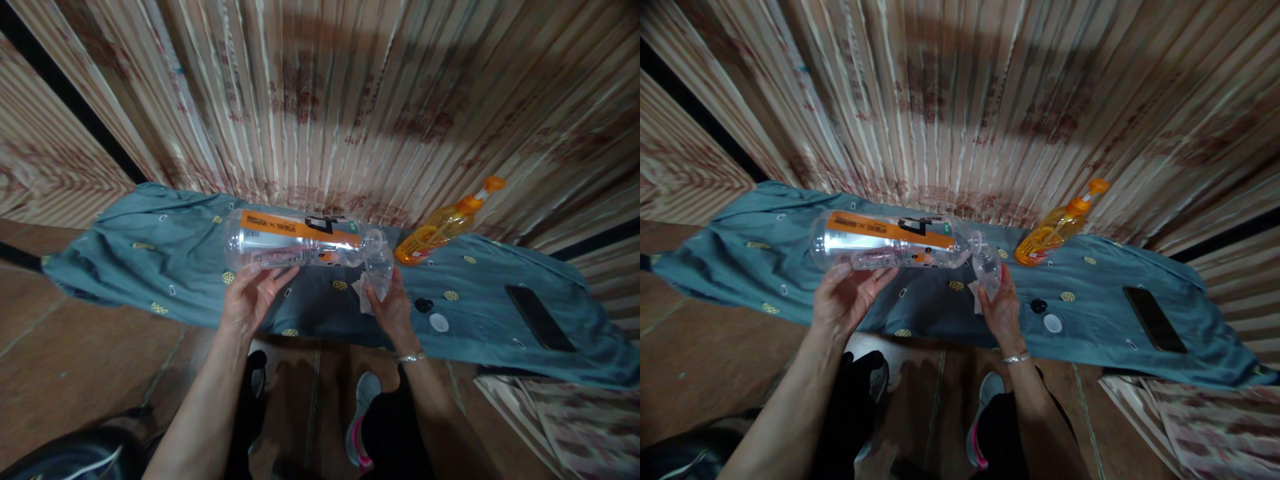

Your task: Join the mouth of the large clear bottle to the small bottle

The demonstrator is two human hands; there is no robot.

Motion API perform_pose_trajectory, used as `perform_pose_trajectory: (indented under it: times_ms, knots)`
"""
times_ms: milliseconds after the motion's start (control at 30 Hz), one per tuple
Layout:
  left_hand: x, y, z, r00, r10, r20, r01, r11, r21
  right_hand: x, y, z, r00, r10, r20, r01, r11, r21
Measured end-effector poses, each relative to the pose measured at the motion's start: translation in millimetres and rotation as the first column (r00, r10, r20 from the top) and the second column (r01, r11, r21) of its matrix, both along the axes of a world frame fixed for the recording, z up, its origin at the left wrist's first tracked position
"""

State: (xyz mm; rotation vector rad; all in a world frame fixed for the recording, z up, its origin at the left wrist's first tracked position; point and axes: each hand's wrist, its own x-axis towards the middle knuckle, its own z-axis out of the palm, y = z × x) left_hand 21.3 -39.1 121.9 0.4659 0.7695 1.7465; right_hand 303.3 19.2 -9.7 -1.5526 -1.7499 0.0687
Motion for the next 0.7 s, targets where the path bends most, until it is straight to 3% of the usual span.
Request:
perform_pose_trajectory:
  times_ms: [700]
  knots:
    - [4.4,2.2,-0.6,1.0,-0.022,-0.009,0.022,1.0,0.014,0.2,-1.3,3.2,1.0,-0.007,-0.022,0.006,0.999,-0.039]
